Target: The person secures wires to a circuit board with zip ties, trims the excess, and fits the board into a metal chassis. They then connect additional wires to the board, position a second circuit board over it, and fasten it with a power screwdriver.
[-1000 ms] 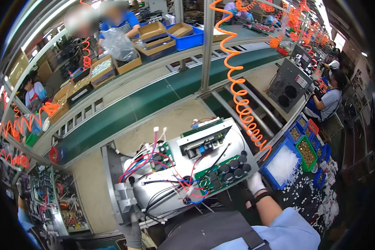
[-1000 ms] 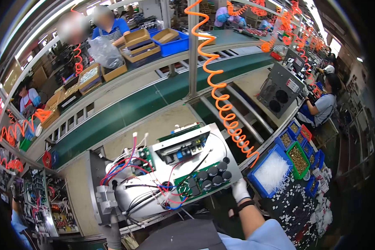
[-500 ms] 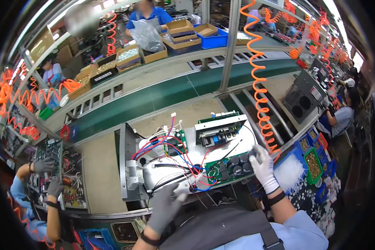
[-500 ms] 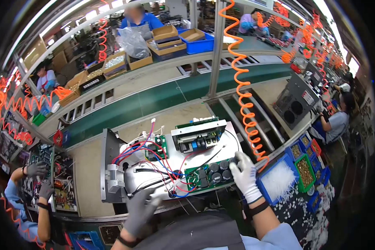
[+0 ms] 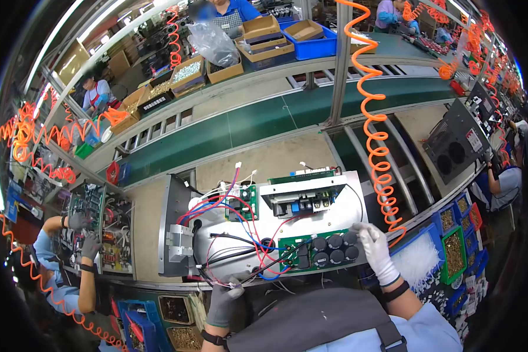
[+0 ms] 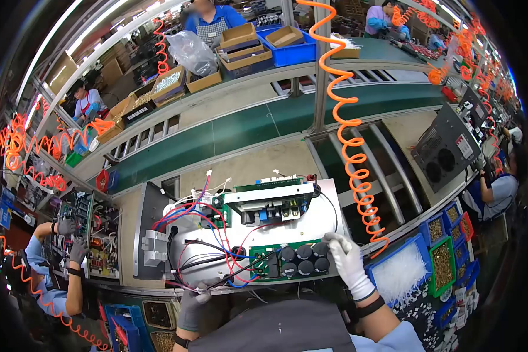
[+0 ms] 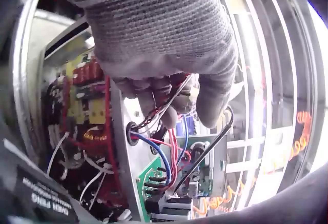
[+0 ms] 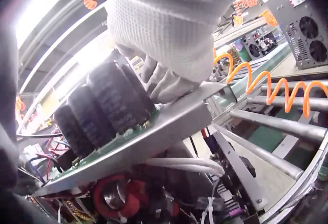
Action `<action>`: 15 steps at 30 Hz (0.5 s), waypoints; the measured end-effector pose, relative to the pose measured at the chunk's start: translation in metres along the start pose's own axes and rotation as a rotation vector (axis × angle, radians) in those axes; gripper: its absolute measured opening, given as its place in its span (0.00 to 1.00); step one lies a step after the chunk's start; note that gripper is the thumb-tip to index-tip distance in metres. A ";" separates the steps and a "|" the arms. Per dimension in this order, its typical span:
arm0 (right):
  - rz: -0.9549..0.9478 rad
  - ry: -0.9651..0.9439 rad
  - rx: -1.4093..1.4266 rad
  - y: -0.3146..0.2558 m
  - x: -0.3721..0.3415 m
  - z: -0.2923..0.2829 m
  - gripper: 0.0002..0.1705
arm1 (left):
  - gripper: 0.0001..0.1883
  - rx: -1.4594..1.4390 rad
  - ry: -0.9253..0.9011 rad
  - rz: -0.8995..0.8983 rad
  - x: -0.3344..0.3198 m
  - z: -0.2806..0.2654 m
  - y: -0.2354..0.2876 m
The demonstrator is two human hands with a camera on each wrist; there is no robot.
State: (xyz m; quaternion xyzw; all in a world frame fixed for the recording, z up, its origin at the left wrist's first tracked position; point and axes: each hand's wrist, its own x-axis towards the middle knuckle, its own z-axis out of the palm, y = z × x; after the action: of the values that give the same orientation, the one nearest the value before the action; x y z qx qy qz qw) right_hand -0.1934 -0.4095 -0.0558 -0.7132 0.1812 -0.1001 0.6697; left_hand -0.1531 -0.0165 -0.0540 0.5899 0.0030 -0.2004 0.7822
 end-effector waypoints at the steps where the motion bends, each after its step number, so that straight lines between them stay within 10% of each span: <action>1: 0.033 0.009 0.099 -0.008 0.003 -0.001 0.17 | 0.11 -0.001 0.011 -0.002 -0.002 0.001 -0.008; 3: -0.014 0.009 0.117 -0.022 0.014 0.004 0.15 | 0.11 -0.400 0.260 -0.005 -0.004 0.012 -0.030; 7: -0.620 -0.479 -0.522 -0.088 0.040 0.053 0.22 | 0.11 -0.209 0.280 -0.093 0.005 0.017 -0.013; 9: -0.715 -0.608 -0.510 -0.088 0.053 0.092 0.21 | 0.10 0.024 0.235 -0.116 -0.006 0.013 0.011; 11: -0.710 -0.661 -0.656 -0.077 0.060 0.113 0.20 | 0.12 -0.170 0.015 0.256 -0.013 0.006 0.021; 15: -0.748 -0.725 -0.957 -0.074 0.062 0.134 0.16 | 0.11 -0.605 0.114 0.154 -0.039 -0.023 -0.025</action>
State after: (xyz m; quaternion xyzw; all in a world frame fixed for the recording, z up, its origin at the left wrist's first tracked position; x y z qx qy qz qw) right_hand -0.0760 -0.3081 0.0005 -0.9321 -0.2863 0.0108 0.2216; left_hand -0.1912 0.0108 -0.0744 0.3390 0.0617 -0.0974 0.9337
